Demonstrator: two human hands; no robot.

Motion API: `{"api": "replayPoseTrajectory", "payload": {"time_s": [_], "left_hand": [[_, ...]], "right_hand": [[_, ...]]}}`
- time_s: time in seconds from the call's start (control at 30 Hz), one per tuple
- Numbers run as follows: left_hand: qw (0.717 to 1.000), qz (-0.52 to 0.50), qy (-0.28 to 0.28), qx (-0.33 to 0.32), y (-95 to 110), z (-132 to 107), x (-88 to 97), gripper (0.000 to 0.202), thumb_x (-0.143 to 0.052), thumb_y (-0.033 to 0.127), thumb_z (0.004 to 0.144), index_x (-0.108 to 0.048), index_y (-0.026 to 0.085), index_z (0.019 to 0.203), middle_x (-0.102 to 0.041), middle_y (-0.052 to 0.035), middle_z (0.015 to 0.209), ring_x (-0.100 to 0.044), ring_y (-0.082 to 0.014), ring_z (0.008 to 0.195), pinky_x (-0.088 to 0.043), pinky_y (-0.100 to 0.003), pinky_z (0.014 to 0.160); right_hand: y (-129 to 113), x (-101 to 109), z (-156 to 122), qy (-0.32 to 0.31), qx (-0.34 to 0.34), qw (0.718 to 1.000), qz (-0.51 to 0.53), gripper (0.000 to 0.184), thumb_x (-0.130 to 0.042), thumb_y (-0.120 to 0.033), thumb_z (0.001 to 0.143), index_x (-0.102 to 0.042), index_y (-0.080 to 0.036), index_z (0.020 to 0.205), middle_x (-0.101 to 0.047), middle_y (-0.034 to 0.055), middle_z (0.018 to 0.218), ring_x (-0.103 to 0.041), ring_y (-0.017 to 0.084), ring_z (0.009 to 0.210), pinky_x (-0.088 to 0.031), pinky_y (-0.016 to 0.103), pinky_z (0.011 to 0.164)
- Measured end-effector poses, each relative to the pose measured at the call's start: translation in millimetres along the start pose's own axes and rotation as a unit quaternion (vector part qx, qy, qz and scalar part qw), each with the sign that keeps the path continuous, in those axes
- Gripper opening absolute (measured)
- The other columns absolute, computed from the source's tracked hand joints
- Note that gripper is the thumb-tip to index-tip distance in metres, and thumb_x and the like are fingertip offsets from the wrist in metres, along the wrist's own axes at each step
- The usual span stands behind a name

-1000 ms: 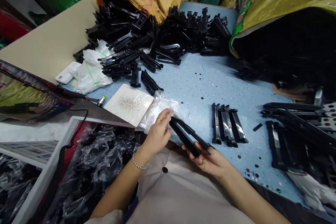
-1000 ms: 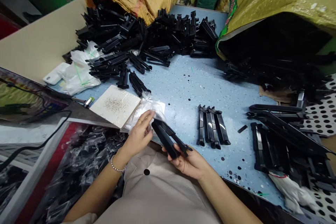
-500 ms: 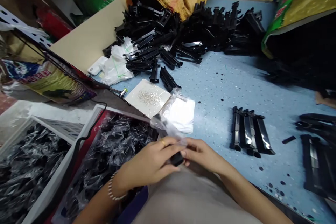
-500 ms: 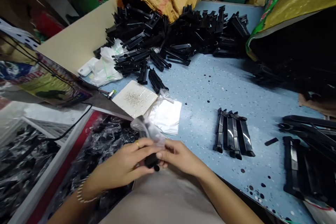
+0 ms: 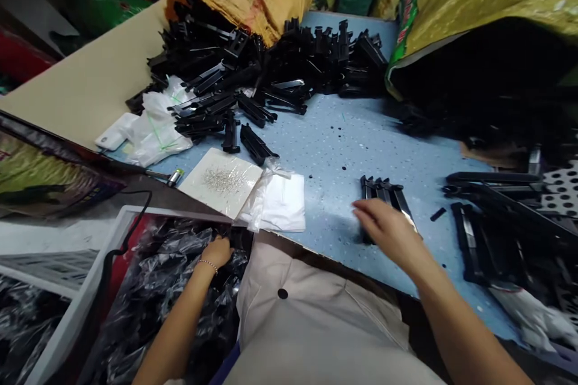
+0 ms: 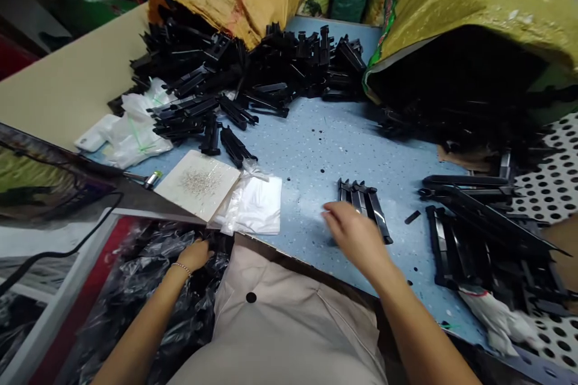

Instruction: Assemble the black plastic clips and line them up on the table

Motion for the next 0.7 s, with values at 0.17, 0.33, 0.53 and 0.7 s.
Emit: {"api": "replayPoseTrajectory", "payload": {"time_s": [0.17, 0.33, 0.53, 0.7], "left_hand": [[0.945, -0.201, 0.014, -0.258, 117, -40, 38.9, 0.031, -0.047, 0.043, 0.091, -0.068, 0.020, 0.088, -0.071, -0.0042, 0.082, -0.067, -0.0175, 0.076, -0.050, -0.027, 0.073], [0.905, -0.184, 0.319, -0.215, 179, -34, 97.5, 0.015, -0.060, 0.029, 0.085, -0.062, 0.014, 0.087, -0.064, -0.0120, 0.095, -0.060, -0.0254, 0.094, -0.047, -0.037, 0.081], [0.861, -0.403, 0.207, -0.232, 153, 1, 91.2, 0.014, -0.059, 0.024, 0.082, -0.061, 0.017, 0.071, -0.061, -0.0015, 0.071, -0.057, -0.0147, 0.067, -0.044, -0.026, 0.066], [0.784, -0.572, 0.137, -0.199, 136, 10, 80.7, 0.017, -0.065, 0.030, 0.073, -0.058, 0.016, 0.068, -0.057, 0.0029, 0.060, -0.051, -0.0096, 0.053, -0.040, -0.022, 0.055]], "right_hand": [[47, 10, 0, 0.022, -0.088, 0.939, -0.331, 0.028, -0.050, -0.032, 0.092, -0.058, -0.010, 0.108, -0.062, 0.0169, 0.100, -0.064, 0.030, 0.090, -0.046, 0.034, 0.063], [45, -21, 4, -0.003, -0.041, 0.960, -0.277, 0.023, -0.048, -0.031, 0.092, -0.057, -0.016, 0.107, -0.063, 0.0111, 0.094, -0.064, 0.027, 0.088, -0.043, 0.031, 0.063], [51, -25, 6, -0.018, -0.042, 0.988, 0.146, 0.027, -0.051, -0.042, 0.088, -0.063, -0.020, 0.096, -0.065, 0.0052, 0.084, -0.059, 0.021, 0.076, -0.043, 0.031, 0.065], [11, -56, 21, -0.067, -0.085, 0.858, 0.502, 0.032, -0.063, -0.049, 0.079, -0.065, -0.018, 0.089, -0.058, -0.0009, 0.067, -0.051, 0.013, 0.059, -0.042, 0.025, 0.055]]}}
Point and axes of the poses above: each hand's wrist, its own z-axis towards the middle knuckle, its own x-axis out of the back of the hand, y = z × x, the point moved 9 cm from there along z, towards the middle knuckle
